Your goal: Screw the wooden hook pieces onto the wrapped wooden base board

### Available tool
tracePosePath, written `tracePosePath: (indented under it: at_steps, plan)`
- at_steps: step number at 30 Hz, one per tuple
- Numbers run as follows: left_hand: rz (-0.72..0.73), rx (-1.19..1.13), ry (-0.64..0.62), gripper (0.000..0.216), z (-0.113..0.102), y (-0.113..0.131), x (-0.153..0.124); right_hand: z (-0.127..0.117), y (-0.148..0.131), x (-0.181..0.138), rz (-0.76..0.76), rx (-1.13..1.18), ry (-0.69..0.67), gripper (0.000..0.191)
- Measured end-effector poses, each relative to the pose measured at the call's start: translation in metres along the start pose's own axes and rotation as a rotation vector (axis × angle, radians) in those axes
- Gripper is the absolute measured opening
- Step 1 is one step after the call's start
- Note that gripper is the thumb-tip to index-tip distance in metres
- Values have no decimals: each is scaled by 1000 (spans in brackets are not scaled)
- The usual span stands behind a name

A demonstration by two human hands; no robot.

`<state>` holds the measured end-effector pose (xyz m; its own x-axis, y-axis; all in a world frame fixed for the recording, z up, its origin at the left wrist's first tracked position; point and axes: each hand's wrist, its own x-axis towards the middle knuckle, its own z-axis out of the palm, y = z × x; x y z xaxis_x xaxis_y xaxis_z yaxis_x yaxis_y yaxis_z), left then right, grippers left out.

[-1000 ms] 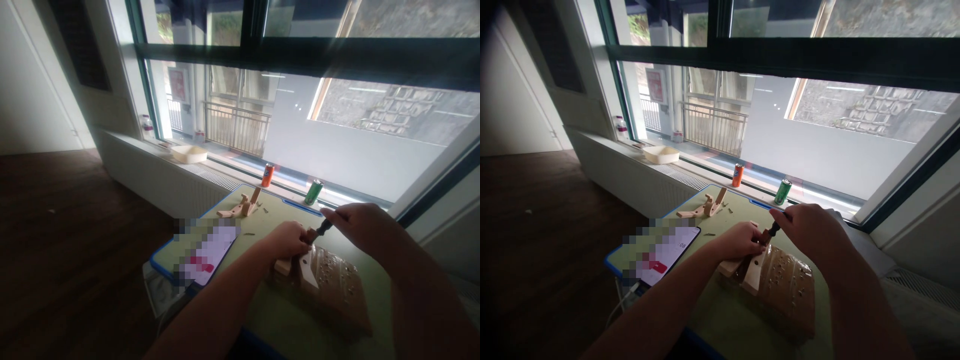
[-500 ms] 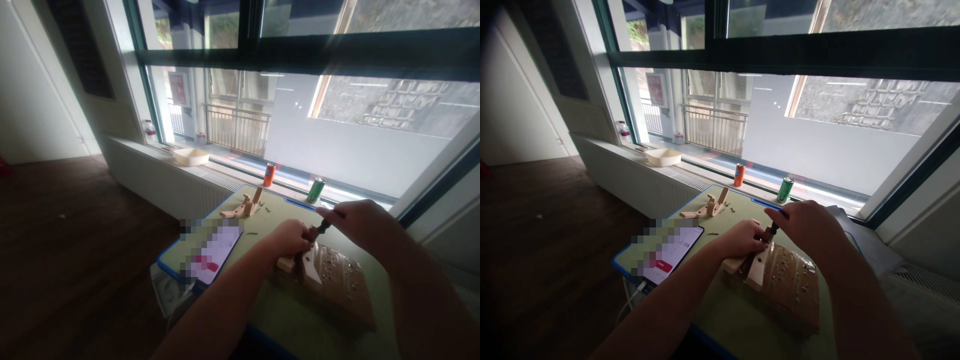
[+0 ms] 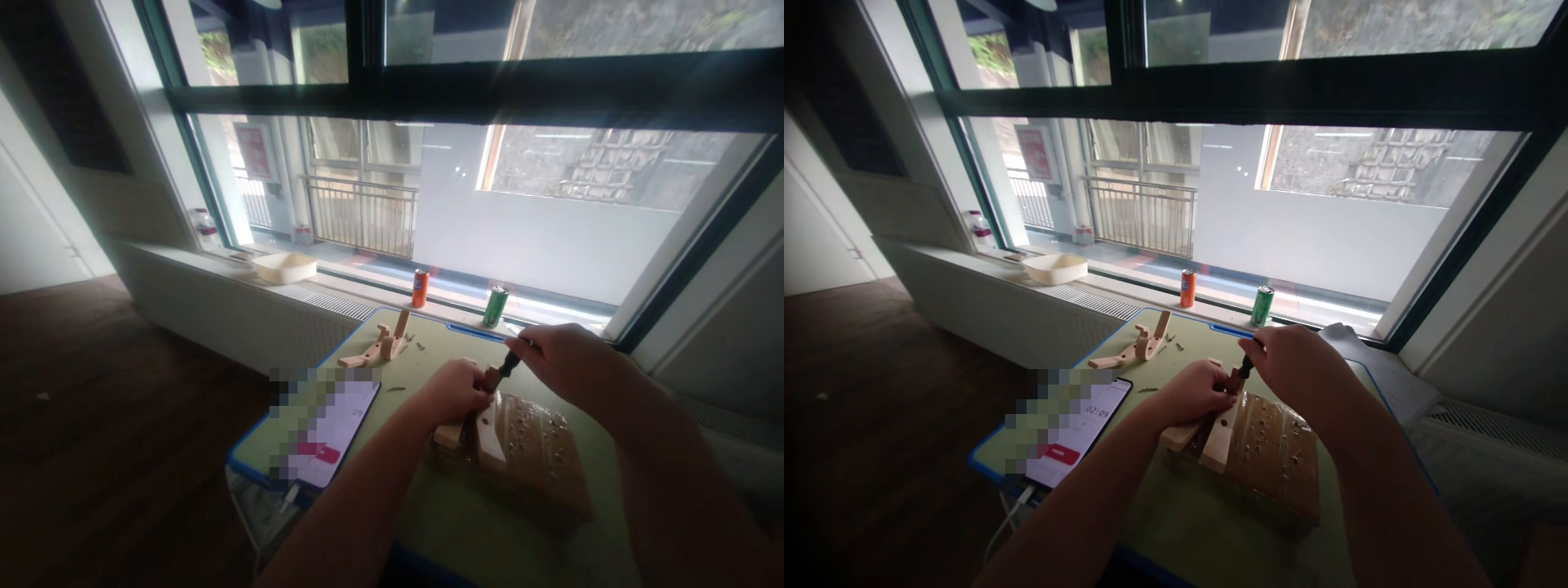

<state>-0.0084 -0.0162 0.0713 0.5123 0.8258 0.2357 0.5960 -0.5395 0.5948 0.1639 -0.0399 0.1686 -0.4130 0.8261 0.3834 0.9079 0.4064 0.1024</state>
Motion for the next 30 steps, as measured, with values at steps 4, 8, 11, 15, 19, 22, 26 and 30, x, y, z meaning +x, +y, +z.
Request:
tracePosePath:
  at_steps: [4, 8, 11, 15, 19, 22, 26, 30]
  plan:
    - [-34, 1, 6, 29, 1, 0, 1, 5, -7, 7, 26, -40, 62, 46]
    - [-25, -16, -7, 30, 1, -1, 2, 8, -14, 6, -32, -34, 98, 34]
    - [-38, -1, -22, 27, -1, -1, 2, 7, -13, 2, -25, -17, 68, 37]
    - [-25, -10, -46, 23, -1, -2, 2, 6, -6, -1, -87, 67, 4, 33]
    - [-38, -22, -37, 23, 1, -2, 2, 5, -3, 1, -22, -21, 55, 36]
    - [-31, -48, -44, 25, 2, -3, 2, 7, -5, 4, 12, -74, 64, 44]
    - [-4, -22, -17, 23, 4, -2, 3, 13, -9, 8, -32, -7, 106, 32]
    - [-11, 3, 20, 23, 5, -2, 2, 13, -6, 6, -67, 64, 42, 32]
